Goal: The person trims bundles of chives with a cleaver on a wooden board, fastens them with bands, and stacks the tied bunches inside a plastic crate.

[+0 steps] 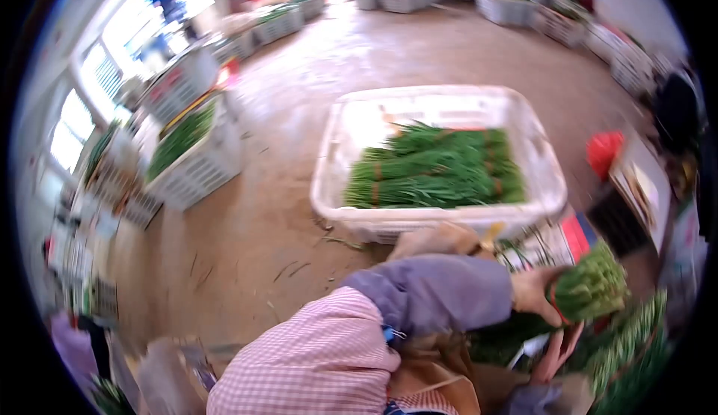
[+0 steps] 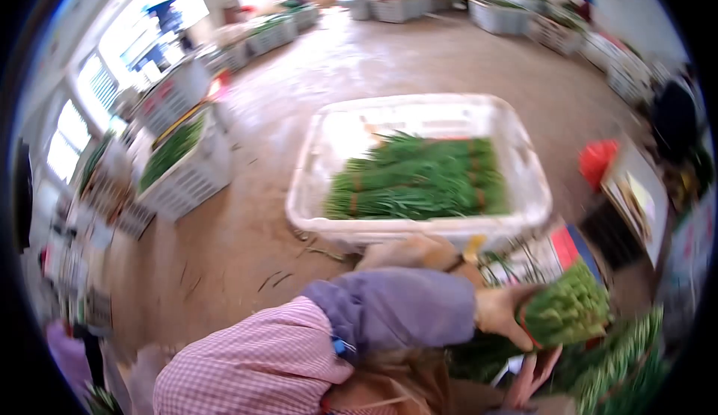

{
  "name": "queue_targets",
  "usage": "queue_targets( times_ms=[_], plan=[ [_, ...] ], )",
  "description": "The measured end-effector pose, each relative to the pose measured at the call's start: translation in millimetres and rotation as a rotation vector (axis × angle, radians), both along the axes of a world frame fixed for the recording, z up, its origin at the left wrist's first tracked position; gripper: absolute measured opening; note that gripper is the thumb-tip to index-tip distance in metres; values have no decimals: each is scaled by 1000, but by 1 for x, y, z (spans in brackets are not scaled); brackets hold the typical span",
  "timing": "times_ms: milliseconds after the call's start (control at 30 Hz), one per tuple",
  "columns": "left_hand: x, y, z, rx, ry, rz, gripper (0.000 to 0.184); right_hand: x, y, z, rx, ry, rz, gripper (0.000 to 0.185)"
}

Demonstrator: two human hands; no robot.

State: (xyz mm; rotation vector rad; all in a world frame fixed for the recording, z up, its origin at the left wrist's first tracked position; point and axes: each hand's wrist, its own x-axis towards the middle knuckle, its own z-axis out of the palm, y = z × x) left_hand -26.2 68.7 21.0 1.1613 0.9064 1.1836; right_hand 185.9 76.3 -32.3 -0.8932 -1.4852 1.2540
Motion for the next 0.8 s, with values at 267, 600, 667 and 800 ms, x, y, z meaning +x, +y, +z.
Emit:
queue_targets(
  times_ms=[267, 600, 667, 800],
  plan=[
    [-1, -2, 4, -1, -366, 59, 89, 21, 14, -73, -159, -172, 125, 89],
    [-8, -13, 12, -51, -285, -10, 94, 6, -2, -87, -286, 2, -165, 85],
    [-6, -5, 5, 6, -316, -71, 98, 12, -2, -79, -268, -10, -152, 83],
    [-15, -4, 13, 68, -240, -137, 103, 15, 0, -68, -192, -61, -180, 71]
  ],
)
